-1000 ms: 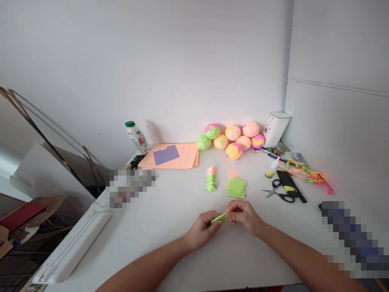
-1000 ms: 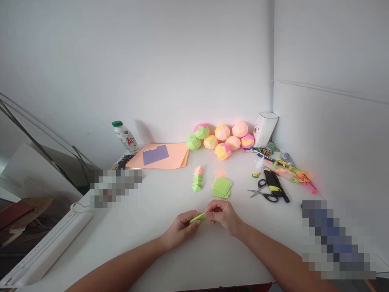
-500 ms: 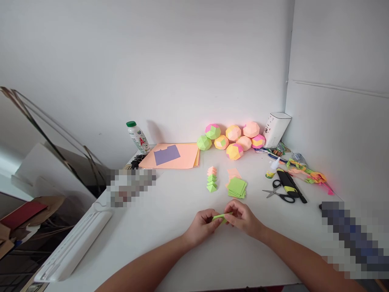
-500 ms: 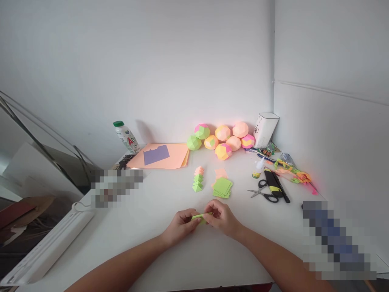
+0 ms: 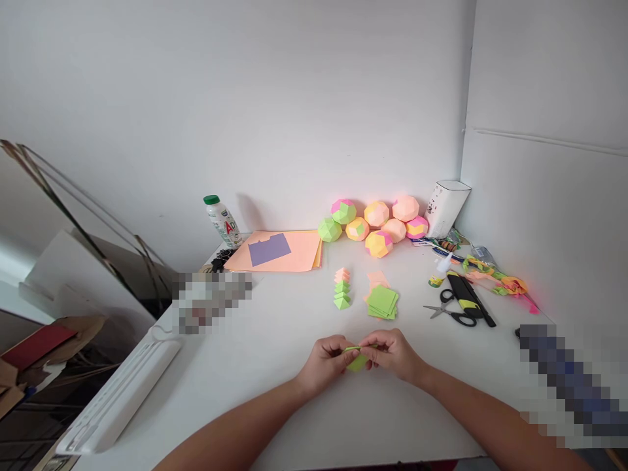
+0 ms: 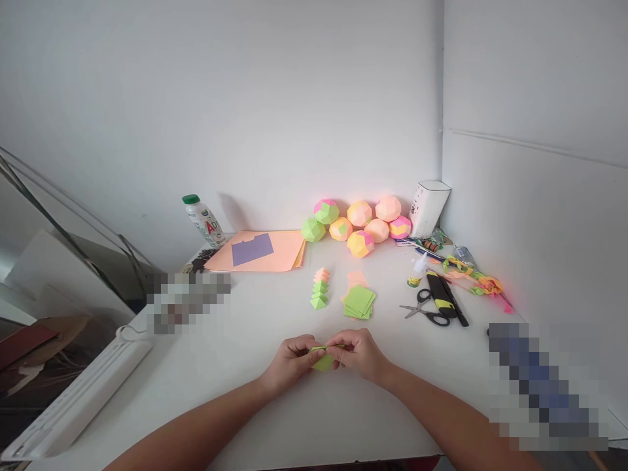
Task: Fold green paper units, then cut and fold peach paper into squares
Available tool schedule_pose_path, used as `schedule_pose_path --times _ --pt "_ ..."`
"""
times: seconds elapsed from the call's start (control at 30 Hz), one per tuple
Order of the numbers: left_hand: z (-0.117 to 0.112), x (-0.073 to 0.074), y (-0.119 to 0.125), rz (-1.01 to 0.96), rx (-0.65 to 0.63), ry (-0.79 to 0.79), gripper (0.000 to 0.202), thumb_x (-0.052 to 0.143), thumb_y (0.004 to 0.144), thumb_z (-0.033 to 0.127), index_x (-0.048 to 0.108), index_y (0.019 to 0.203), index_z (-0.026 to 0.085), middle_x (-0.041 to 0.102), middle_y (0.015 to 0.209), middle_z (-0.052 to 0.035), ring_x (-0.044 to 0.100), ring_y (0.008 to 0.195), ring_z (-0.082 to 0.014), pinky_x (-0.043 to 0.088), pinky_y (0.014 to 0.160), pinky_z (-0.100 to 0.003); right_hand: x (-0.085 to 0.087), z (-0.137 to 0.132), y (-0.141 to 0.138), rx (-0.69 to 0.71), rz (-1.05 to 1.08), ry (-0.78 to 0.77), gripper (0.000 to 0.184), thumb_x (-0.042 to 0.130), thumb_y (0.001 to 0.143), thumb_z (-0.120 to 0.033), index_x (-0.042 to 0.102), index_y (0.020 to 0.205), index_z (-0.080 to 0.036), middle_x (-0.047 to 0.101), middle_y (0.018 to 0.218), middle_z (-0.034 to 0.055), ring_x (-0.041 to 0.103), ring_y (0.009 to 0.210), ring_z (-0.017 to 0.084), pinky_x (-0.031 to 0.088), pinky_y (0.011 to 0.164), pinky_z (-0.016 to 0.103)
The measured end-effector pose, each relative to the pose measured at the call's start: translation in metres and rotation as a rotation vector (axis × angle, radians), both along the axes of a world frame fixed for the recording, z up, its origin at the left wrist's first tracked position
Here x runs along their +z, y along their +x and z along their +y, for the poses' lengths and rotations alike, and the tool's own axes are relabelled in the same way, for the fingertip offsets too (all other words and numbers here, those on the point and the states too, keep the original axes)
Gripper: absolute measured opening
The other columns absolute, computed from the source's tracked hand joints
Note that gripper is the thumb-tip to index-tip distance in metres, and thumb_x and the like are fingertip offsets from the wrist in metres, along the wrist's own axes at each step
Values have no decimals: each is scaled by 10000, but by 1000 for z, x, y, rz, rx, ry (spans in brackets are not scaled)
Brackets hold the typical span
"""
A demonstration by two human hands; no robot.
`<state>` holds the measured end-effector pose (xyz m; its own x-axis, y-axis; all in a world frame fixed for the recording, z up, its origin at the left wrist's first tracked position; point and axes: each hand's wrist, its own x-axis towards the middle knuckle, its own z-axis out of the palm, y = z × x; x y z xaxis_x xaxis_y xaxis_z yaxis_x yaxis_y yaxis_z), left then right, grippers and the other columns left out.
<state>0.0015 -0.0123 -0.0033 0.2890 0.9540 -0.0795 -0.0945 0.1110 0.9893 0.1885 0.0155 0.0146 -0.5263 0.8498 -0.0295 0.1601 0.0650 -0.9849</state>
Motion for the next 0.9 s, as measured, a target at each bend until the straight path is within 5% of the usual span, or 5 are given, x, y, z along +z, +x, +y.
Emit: schedule_pose_path --times 0.4,0.6,0.9 --pt "-2 6 -2 -18 -37 -7 347 617 789 478 721 733 152 481 663 5 452 534 -86 356 482 -222 4 0 -1 2 24 -65 244 675 765 -393 698 788 -151 651 646 15 617 530 129 473 502 242" --pt "-2 4 0 160 111 302 199 609 786 321 645 678 157 525 716 -25 501 630 -127 403 568 -250 -1 -2 -3 8 -5 -3 214 661 770 -365 710 795 -158 649 648 14 624 541 135 478 506 241" --pt "-3 11 -6 203 278 391 176 531 802 235 517 635 183 470 686 3 453 644 -130 393 622 -260 5 1 0 -31 -15 -51 236 665 759 -377 683 767 -142 635 620 11 615 521 126 457 494 228"
